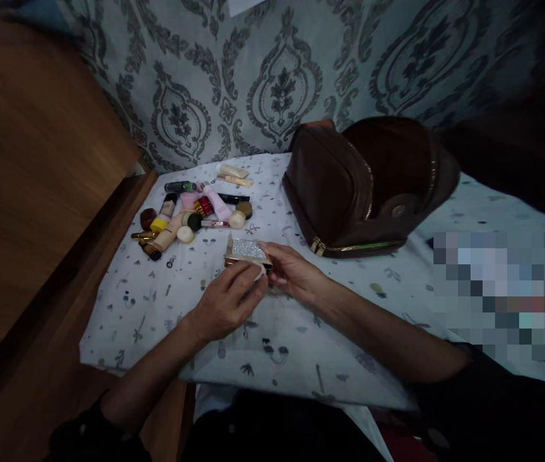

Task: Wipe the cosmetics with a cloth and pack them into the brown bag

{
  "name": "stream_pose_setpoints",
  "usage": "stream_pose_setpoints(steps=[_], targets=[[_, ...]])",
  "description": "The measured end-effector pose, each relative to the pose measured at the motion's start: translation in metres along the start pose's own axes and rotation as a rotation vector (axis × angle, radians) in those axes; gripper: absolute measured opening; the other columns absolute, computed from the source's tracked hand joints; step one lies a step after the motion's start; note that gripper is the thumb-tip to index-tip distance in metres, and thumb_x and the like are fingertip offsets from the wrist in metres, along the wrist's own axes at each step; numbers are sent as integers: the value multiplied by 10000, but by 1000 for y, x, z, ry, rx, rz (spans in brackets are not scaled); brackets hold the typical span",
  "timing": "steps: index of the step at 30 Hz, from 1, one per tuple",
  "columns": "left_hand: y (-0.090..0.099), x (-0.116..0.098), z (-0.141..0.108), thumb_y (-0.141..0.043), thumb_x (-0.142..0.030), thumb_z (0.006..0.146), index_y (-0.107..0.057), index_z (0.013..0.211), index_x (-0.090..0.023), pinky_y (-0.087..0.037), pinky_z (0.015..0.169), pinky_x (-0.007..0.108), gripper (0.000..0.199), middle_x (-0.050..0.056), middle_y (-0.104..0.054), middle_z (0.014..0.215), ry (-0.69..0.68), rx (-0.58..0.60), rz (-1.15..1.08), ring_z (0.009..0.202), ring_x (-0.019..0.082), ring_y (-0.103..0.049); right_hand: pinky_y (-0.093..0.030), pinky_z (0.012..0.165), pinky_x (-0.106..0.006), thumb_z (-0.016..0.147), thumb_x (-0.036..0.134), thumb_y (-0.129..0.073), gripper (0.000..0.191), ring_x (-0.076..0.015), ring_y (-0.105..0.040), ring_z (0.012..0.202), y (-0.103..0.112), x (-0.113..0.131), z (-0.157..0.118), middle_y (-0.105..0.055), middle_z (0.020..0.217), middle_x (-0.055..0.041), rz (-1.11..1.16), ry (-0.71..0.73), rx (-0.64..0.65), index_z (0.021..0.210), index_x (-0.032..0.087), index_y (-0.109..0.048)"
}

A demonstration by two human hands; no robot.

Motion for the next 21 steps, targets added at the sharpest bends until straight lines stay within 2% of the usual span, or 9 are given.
stream_pose_setpoints(steps=[3,6,10,13,16,21], targets=[[5,9,-7,-549,-72,911,-626,1106,-115,-569,896,403,213,141,-624,1099,72,-51,-57,1130,251,-564,-182,309,-141,702,345,-781,297,-22,-356,345,2,1,2,-486,494,80,64,-31,-28,721,165,-546],[14,19,-12,-491,-50,911,-609,1150,-178,-550,887,416,296,119,-598,1136,271,-106,-167,1106,235,-566,-192,307,-148,746,301,-742,251,-33,-348,348,1,2,3,-487,492,68,104,-73,35,701,174,-530],[21,21,-12,-553,-93,893,-613,1112,-203,-539,890,393,252,97,-608,1123,518,-179,-338,1047,215,-607,-246,321,-140,773,265,-707,215,-42,-351,375,0,2,1,-478,501,59,150,-117,146,700,178,-525],[22,18,-8,-551,-103,900,-609,1117,-202,-527,912,384,246,89,-643,1106,546,-201,-416,1047,208,-623,-269,332,-128,777,235,-693,139,-45,-359,398,-1,2,-2,-464,518,59,153,-136,188,754,170,-572],[19,18,-7,-531,-119,905,-603,1152,-186,-509,943,388,265,105,-642,1140,547,-189,-451,1083,215,-614,-255,320,-131,771,224,-689,98,-53,-390,423,-1,2,-3,-527,583,39,148,-154,171,820,170,-625],[14,27,-10,-536,-141,884,-616,1147,-197,-501,965,405,281,100,-642,1156,674,-205,-439,1108,224,-608,-285,344,-150,761,256,-710,233,-72,-463,467,-4,3,-6,-601,661,27,95,-125,206,985,196,-689]])
Point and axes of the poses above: each hand's wrist, its own z-axis towards the middle knuckle, its own y-axis out of the back of the hand, x = y × z, the point moved 2 cm from there along z, towards the middle knuckle
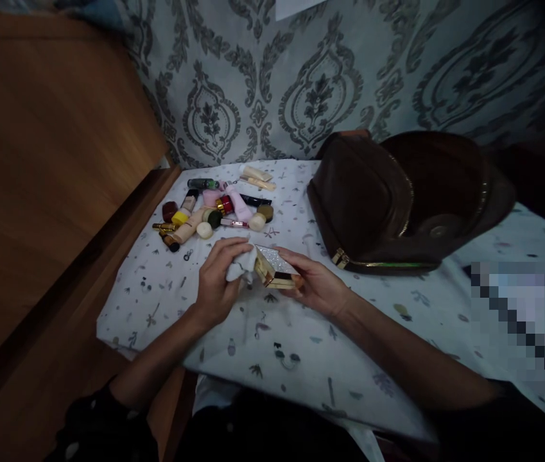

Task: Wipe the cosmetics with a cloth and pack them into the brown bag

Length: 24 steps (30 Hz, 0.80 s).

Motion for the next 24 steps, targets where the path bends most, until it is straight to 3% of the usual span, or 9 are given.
stream_pose_setpoints(steps=[5,9,13,18,21,24], targets=[[3,8,4,-531,-75,782,-653,1095,-186,-506,966,386,354,68,-682,1117,219,-41,-162,1090,218,-627,-489,596,-219,796,378,-717,444,-120,-601,683,-1,4,-4,-688,890,-4,-246,186,12,1210,243,-633],[8,17,5,-524,-58,729,-686,1067,-171,-537,892,358,392,52,-722,1051,464,15,-270,978,214,-673,-507,757,-301,855,435,-657,561,-177,-644,817,-2,8,-8,-694,922,-18,-591,330,15,1359,252,-493],[15,22,6,-490,-10,668,-715,1017,-180,-508,971,382,449,57,-728,1061,318,87,-236,1060,219,-658,-481,799,-320,911,420,-580,338,-213,-637,921,-4,10,-11,-696,1010,-58,-956,515,-18,1179,216,-553],[16,17,5,-498,22,682,-702,1076,-163,-533,938,361,481,92,-721,1093,141,210,-100,1057,213,-672,-433,673,-296,918,431,-544,238,-197,-595,758,-5,9,-14,-665,887,-47,-1252,632,-87,1026,220,-556],[10,6,6,-486,29,698,-677,1140,-187,-542,935,360,528,86,-709,1149,74,252,-64,1084,207,-667,-416,689,-302,901,430,-560,212,-188,-555,722,-7,8,-16,-616,819,-34,-1311,693,-110,949,224,-573],[5,-1,9,-491,12,716,-667,1159,-207,-533,961,379,525,76,-704,1180,54,239,-105,1116,210,-654,-422,693,-293,879,445,-600,231,-187,-551,742,-8,6,-15,-609,808,-25,-1167,647,-112,956,227,-591]])
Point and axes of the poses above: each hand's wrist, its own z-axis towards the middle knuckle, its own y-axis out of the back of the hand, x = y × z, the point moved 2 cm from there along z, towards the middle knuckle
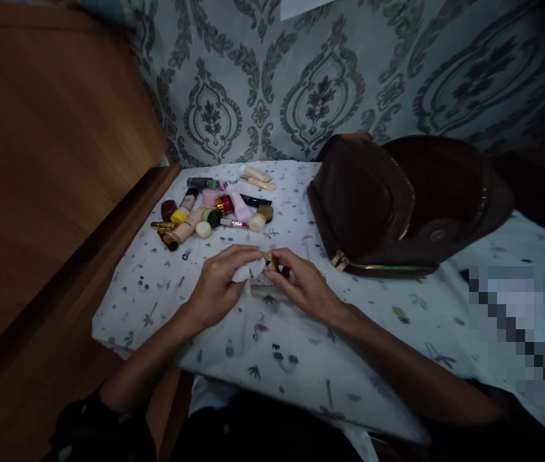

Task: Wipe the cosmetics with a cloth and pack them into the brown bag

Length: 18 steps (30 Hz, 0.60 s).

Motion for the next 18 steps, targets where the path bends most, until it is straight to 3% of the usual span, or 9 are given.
stream_pose_setpoints(steps=[5,8,12,18], targets=[[7,4,7,-541,-63,796,-667,1147,-198,-513,984,383,397,60,-714,1165,165,-233,-79,1095,219,-653,-473,647,-262,818,494,-689,316,-156,-592,704,-7,-11,5,-646,785,-6,662,-285,-5,954,216,-621],[6,6,9,-554,-90,824,-647,1166,-198,-520,978,387,371,49,-714,1169,226,-305,-79,1084,217,-659,-519,673,-276,785,440,-739,270,-157,-632,720,-11,-15,8,-688,814,-16,1040,-465,-29,900,214,-648],[-15,-3,8,-518,-118,881,-576,1268,-197,-478,1058,439,400,101,-647,1296,33,-208,-60,1223,238,-598,-552,704,-279,870,334,-661,130,-139,-656,709,-14,-13,9,-711,811,-5,1289,-612,-41,916,213,-664],[-64,-12,1,-364,-61,924,-343,1480,-180,-344,1154,555,569,195,-441,1504,-250,-35,121,1456,274,-337,-563,674,-284,880,564,-570,325,-180,-693,816,-14,-9,5,-732,840,6,1322,-680,-211,909,256,-668]])
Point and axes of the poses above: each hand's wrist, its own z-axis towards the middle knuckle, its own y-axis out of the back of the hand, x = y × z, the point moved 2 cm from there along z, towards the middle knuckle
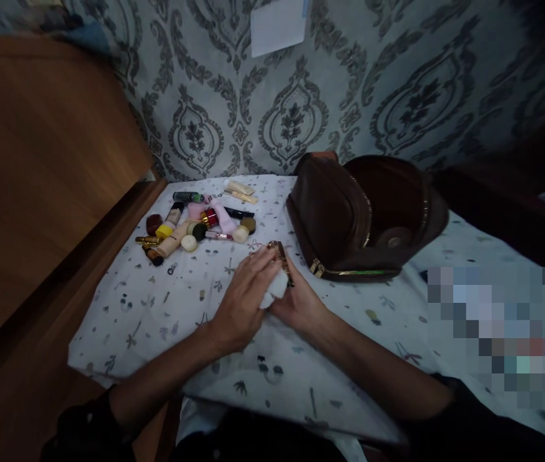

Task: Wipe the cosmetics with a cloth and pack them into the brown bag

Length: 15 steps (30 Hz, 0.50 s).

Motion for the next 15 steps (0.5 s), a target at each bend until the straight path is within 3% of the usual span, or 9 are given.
stream_pose_setpoints(steps=[4,10,15], targets=[[-16,-1,2,-335,-89,937,-203,1538,-161,-294,1161,596,619,215,-408,1525,-56,49,124,1493,278,-250,-575,720,-319,816,653,-582,421,-222,-688,947,1,-1,-3,-743,933,-30,-76,85,11,926,257,-672],[-13,7,23,-414,-253,987,-300,1504,-167,-195,1200,562,536,200,-467,1493,-84,72,189,1471,262,-310,-594,750,-327,803,605,-602,410,-225,-672,1003,1,-4,-4,-736,932,-49,-38,68,110,981,248,-695],[-4,14,25,-410,-300,1002,-364,1474,-176,-219,1192,539,491,186,-467,1497,-15,48,208,1444,261,-362,-580,746,-299,801,563,-644,370,-204,-682,968,-6,5,-7,-741,890,-35,65,74,132,945,228,-702]])
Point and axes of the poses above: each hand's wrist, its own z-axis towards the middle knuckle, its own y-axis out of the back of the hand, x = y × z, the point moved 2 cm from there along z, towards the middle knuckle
